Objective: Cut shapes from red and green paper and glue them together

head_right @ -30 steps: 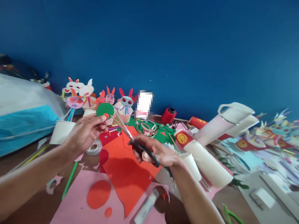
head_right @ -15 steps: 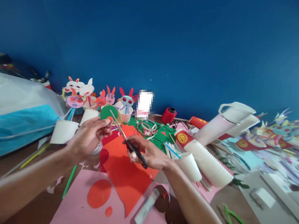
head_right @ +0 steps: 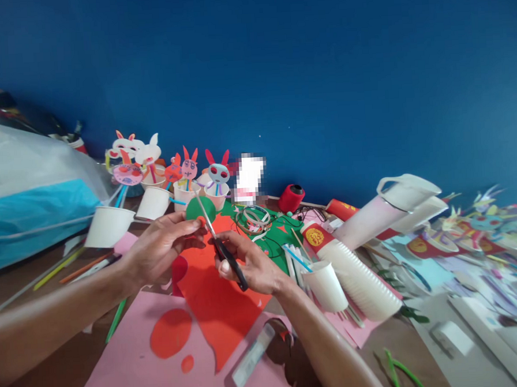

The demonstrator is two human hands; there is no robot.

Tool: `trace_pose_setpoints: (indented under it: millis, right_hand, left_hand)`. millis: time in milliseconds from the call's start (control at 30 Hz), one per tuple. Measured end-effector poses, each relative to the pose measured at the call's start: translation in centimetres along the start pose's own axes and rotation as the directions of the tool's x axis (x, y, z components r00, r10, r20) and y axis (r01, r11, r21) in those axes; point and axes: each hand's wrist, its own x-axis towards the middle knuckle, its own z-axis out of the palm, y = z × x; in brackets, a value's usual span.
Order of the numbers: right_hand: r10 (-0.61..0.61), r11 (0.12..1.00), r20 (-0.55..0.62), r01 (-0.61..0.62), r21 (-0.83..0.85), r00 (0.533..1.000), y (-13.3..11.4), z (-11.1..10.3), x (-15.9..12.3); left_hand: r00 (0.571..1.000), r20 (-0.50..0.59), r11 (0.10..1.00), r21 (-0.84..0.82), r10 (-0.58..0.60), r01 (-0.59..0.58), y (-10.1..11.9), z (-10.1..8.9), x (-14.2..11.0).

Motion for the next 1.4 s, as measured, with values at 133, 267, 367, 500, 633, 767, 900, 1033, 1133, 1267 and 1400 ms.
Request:
trace_pose_setpoints:
  millis: [133,267,367,500,633,767,900,1033,1133,1267,1400]
  right_hand:
    - [-0.020,1.000,0.006,0.020,-0.022,1.000,0.18,-0.06,0.03]
    - [-0.041,0.999,0.000,0.041,-0.011,0.999,0.37,-0.01,0.10]
    - [-0.033,0.999,-0.007,0.033,-0.009,0.999,0.35,0.03,0.09]
    - [-0.017,1.000,-0.031,0.017,-0.006,0.999,0.31,0.02,0.06]
    - [-0.014,1.000,-0.046,0.015,0.005,0.999,0.29,0.07,0.12]
    - [-0.005,1.000,-0.075,0.006,0.012,0.997,0.30,0.14,0.17]
    - [0.007,1.000,-0.081,-0.006,0.016,0.997,0.46,0.02,0.08]
    - [0.020,0.999,-0.087,-0.017,0.033,0.996,0.60,-0.17,-0.01]
    - [0.015,0.999,-0.090,-0.011,0.037,0.996,0.62,-0.22,-0.02]
    - [0.024,0.999,-0.096,-0.022,0.030,0.995,0.63,-0.23,-0.01]
    - [0.048,0.999,-0.081,-0.047,0.018,0.996,0.46,-0.38,-0.02]
  left_hand:
    - [1.000,0.004,1.000,0.016,-0.012,0.012,0.08,-0.11,-0.02]
    - [1.000,0.016,1.000,0.019,-0.008,0.008,0.18,-0.06,-0.04]
    - [1.000,0.023,1.000,0.008,-0.015,0.015,0.24,-0.06,-0.05]
    - [0.999,0.032,0.999,0.015,-0.030,0.030,0.33,-0.14,-0.07]
    - [0.999,0.041,0.999,0.052,-0.019,0.016,0.41,-0.25,-0.03]
    - [0.999,0.038,0.998,0.066,-0.011,0.009,0.51,-0.30,0.02]
    - [0.999,0.033,0.996,0.088,-0.031,0.028,0.60,-0.37,0.03]
    - [0.999,0.031,0.993,0.114,-0.034,0.030,0.57,-0.54,0.06]
    - [0.999,0.041,0.993,0.115,-0.032,0.027,0.59,-0.61,0.09]
    - [0.998,0.048,0.992,0.122,-0.033,0.027,0.77,-0.59,0.09]
    - [0.998,0.056,0.991,0.132,-0.023,0.015,0.89,-0.56,0.05]
